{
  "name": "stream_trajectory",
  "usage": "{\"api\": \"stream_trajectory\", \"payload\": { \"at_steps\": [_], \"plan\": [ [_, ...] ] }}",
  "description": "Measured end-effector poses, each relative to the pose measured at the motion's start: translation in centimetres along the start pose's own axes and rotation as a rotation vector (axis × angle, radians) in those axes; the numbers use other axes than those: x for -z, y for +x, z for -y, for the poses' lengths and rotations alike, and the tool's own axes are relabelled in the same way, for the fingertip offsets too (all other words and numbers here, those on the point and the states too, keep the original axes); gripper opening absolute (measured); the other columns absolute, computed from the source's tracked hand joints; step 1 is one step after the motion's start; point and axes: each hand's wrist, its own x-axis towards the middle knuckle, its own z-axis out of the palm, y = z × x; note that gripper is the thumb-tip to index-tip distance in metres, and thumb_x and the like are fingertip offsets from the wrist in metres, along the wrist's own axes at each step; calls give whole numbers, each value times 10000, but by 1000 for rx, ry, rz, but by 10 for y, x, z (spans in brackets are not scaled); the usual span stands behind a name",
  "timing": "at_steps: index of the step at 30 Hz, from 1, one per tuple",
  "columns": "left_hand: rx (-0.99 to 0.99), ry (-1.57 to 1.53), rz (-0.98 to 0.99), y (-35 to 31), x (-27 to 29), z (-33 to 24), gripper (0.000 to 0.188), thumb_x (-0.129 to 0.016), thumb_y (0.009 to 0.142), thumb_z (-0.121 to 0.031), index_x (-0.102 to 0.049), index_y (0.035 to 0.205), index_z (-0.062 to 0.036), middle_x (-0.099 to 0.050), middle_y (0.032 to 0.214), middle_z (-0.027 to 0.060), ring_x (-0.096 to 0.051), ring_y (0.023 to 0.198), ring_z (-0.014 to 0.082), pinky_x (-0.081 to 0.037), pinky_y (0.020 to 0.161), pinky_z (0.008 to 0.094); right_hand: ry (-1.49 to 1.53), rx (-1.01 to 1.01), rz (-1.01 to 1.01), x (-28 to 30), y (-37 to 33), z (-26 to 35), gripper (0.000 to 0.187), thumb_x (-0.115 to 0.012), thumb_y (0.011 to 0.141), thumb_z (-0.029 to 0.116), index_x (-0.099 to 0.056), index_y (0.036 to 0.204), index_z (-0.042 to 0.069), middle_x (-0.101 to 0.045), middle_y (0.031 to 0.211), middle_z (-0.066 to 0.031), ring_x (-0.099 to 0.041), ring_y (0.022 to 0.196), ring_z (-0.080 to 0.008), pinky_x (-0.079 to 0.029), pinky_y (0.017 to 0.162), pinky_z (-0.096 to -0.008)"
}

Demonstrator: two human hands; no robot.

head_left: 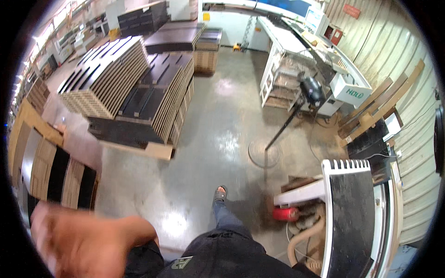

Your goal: The person cleans black wood panels using an air blower, moves them across a roller table, and feeds them into a CNC machine.

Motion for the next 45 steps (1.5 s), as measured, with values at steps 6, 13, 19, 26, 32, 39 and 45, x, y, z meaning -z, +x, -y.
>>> {"api": "stream_trajectory", "payload": {
  "at_steps": [6,13,19,26,32,39,45],
  "plan": [
    [1303,293,1358,-413,-17,213,461,-525,990,-347,-596,1280,5,-615,1297,232,-579,1222,363,-453,1027,457,100,-294,196,16,120,80,334,-569,973,316,-661,1114,28,-715,999,-119,-675,918,-301,-526,816,-412],
    [2420,460,1992,-597,147,205,436,-589,914,-389,-684,1116,-14,-662,1085,195,-613,985,320,-476,863,463,488,153,-53,141,401,372,364,-579,955,374,-684,885,33,-699,758,-71,-651,677,-179,-508,645,-363],
    [2602,459,1679,-659,123,307,386,-566,926,-367,-703,1040,-24,-676,917,133,-602,784,256,-480,705,427,676,542,-102,322,554,643,228,-545,1013,188,-642,1162,45,-720,900,-72,-667,765,-128,-525,681,-275],
    [2265,364,1062,-761,29,547,312,-569,951,-302,-698,849,-36,-650,663,60,-571,547,153,-455,525,336,671,233,-34,322,695,660,246,-606,979,260,-645,1105,52,-708,819,-82,-641,642,-136,-494,539,-293],
    [2059,207,975,-784,-144,843,306,-581,978,-256,-656,1117,6,-686,871,58,-628,760,127,-513,699,294,496,-279,133,282,712,624,260,-588,957,290,-689,997,54,-720,837,-119,-629,605,-173,-455,474,-318],
    [2013,92,1153,-861,-269,1002,337,-596,963,-257,-658,1167,4,-716,952,114,-677,862,169,-534,764,317,398,-260,-82,301,819,640,251,-573,947,269,-693,951,49,-714,839,-131,-629,612,-184,-453,490,-336],
    [2349,191,1725,-919,-285,1037,420,-556,969,-401,-685,1163,-52,-723,914,87,-660,748,195,-513,599,343,379,497,-338,429,1019,736,263,-557,944,253,-689,873,37,-696,810,-107,-619,604,-199,-458,515,-361]
  ]
}}
